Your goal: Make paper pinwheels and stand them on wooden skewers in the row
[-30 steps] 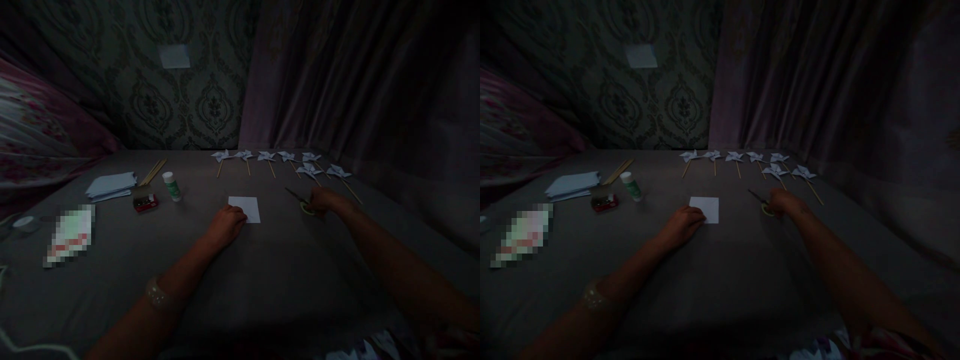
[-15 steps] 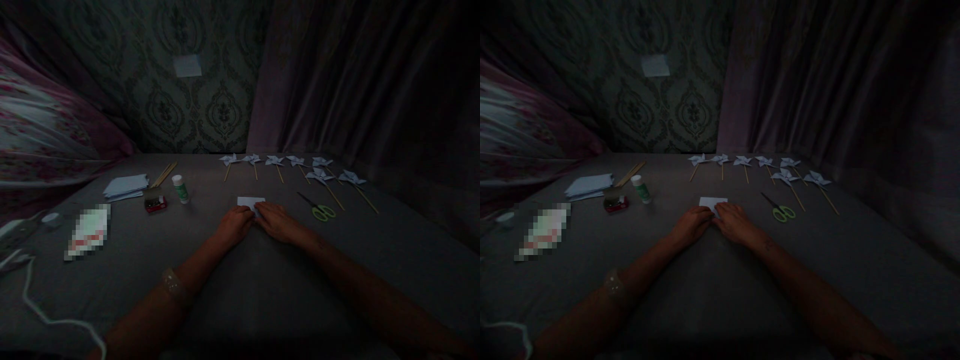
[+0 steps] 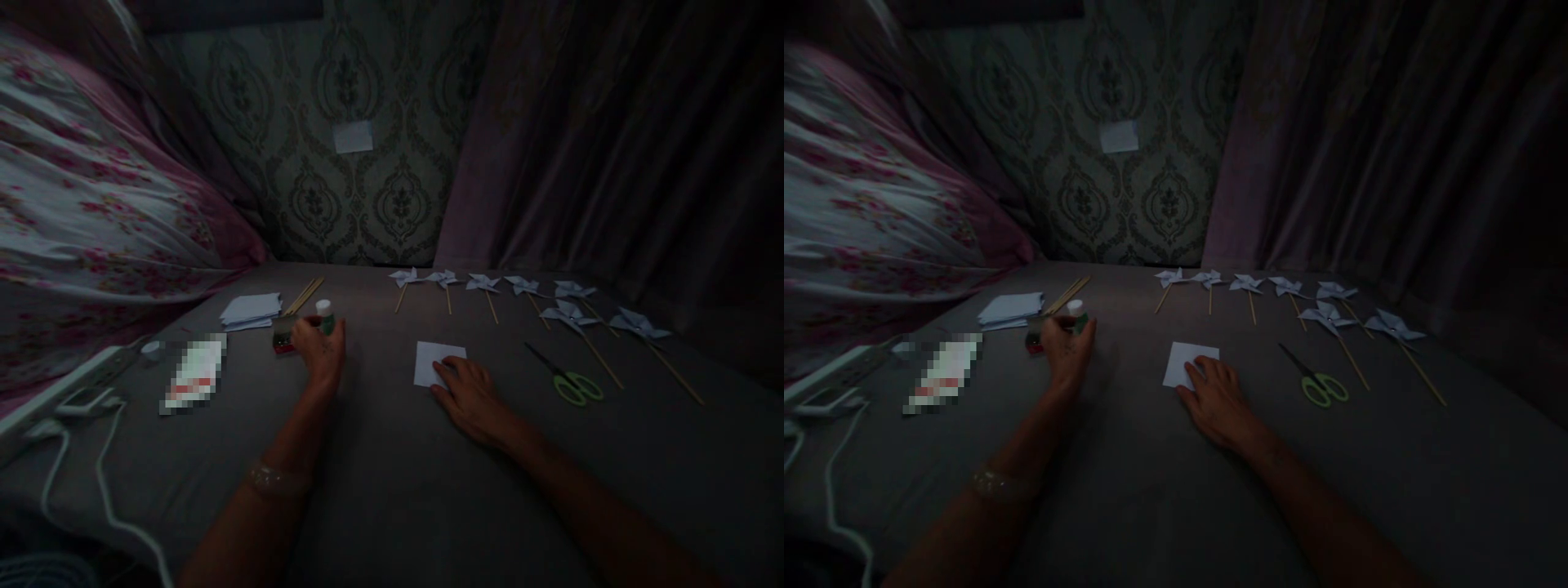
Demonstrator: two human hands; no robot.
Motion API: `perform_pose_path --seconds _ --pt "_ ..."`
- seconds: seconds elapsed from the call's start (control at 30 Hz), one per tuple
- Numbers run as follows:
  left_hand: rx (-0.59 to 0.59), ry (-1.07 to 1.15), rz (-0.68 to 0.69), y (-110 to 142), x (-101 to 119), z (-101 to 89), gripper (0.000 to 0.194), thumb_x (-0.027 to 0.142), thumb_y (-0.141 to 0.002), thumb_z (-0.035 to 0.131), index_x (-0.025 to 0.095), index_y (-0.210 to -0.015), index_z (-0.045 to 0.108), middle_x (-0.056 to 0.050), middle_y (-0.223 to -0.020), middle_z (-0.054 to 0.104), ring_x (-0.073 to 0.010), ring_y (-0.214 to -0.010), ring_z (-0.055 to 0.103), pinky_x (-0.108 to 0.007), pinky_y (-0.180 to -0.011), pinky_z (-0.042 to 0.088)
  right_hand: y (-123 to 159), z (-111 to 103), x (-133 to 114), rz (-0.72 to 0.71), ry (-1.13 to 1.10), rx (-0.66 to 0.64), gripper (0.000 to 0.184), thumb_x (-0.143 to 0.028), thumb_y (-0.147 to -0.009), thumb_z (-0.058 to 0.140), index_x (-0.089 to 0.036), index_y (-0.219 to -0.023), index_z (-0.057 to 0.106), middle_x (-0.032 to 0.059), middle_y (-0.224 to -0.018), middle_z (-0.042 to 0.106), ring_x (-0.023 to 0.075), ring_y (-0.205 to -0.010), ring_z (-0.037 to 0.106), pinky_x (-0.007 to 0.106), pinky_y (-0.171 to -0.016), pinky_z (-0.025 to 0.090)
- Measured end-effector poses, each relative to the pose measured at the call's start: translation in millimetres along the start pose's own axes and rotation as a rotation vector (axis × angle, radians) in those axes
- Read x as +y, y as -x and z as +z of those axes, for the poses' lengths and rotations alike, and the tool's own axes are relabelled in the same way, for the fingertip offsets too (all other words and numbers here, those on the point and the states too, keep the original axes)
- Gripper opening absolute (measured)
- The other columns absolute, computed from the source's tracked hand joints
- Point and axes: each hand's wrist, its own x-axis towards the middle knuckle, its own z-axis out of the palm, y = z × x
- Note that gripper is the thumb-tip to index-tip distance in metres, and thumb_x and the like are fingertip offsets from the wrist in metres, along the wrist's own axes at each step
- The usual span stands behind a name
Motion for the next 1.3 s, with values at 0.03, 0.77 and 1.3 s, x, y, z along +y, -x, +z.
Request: perform_pose_path --seconds 0.03,0.77,1.3 --pt "0.036 -0.013 -0.01 -3.6 -4.0 1.3 0.032 0.033 -0.066 0.071 0.02 -0.085 0.049 -0.005 -0.089 0.056 -0.0264 -0.097 0.056 -0.045 -0.092 0.042 0.2 0.5 -0.5 -0.002 -0.005 0.02 0.052 -0.046 -0.095 0.03 -0.016 -0.131 0.053 0.0167 -0.133 0.051 0.0295 -0.123 0.046 0.048 -0.102 0.036" --pt "-0.44 0.401 0.385 65.0 59.6 -11.9 0.023 0.027 -0.074 0.07 0.022 -0.096 0.065 -0.004 -0.099 0.071 -0.0223 -0.094 0.064 -0.039 -0.092 0.044 4.5 -12.9 -13.5 -0.051 -0.213 0.411 0.043 -0.037 -0.09 0.05 -0.022 -0.13 0.048 0.0106 -0.129 0.058 0.0271 -0.122 0.048 0.045 -0.103 0.029" --pt "-0.813 0.582 0.144 95.9 72.7 -16.2 0.025 0.031 -0.073 0.071 0.022 -0.096 0.071 -0.004 -0.1 0.073 -0.0241 -0.097 0.065 -0.037 -0.09 0.049 3.5 -9.0 -12.8 0.038 -0.343 0.423 0.034 -0.041 -0.088 0.051 -0.023 -0.116 0.059 0.0091 -0.115 0.067 0.024 -0.11 0.058 0.042 -0.1 0.037"
